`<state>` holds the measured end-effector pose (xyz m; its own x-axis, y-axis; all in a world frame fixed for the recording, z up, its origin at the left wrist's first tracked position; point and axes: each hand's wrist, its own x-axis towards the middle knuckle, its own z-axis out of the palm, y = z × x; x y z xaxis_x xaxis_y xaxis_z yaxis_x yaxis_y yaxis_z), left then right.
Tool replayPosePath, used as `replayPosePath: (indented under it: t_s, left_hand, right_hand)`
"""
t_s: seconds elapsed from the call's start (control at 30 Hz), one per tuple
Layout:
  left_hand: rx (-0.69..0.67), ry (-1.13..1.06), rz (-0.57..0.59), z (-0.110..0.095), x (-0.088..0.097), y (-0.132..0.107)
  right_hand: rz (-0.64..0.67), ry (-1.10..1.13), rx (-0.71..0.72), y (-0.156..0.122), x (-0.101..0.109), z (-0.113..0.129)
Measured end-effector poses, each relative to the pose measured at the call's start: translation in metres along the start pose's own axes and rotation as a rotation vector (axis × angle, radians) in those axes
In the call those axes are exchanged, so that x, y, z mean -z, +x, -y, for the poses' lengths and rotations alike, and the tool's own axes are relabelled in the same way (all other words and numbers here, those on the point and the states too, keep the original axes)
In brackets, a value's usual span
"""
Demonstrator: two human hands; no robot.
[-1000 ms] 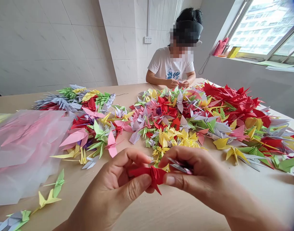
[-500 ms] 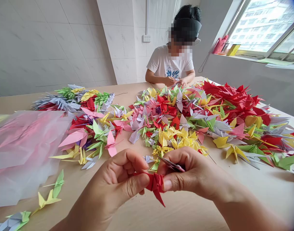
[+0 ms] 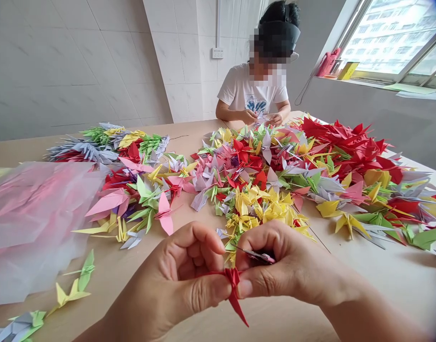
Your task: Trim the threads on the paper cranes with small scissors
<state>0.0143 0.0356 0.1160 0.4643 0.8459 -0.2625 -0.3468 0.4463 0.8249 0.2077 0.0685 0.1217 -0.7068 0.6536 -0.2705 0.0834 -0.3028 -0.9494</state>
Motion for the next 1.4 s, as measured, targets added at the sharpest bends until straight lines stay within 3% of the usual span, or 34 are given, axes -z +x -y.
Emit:
replayPosePath:
  t_s: [0.47, 0.83, 1.2, 1.4]
  left_hand:
    - [-0.065, -0.05, 0.029, -0.006, 0.001, 0.003]
    - [-0.111, -0.002, -0.016, -0.01, 0.001, 0.001]
    - [-0.373, 0.622, -0.083, -0.004, 0.005, -0.001]
    - [-0.613, 0.931, -0.299, 0.0, 0.007, 0.0]
  right_hand:
    - [0.118, 0.201, 0.08, 0.007, 0.004, 0.0]
    - [0.086, 0.127, 0.098, 0.006, 0.008, -0.002]
    - [-0.091, 0.14, 0.21, 0.005, 0.001, -0.005]
    - [-0.103, 0.115, 0.209, 0.006, -0.004, -0.004]
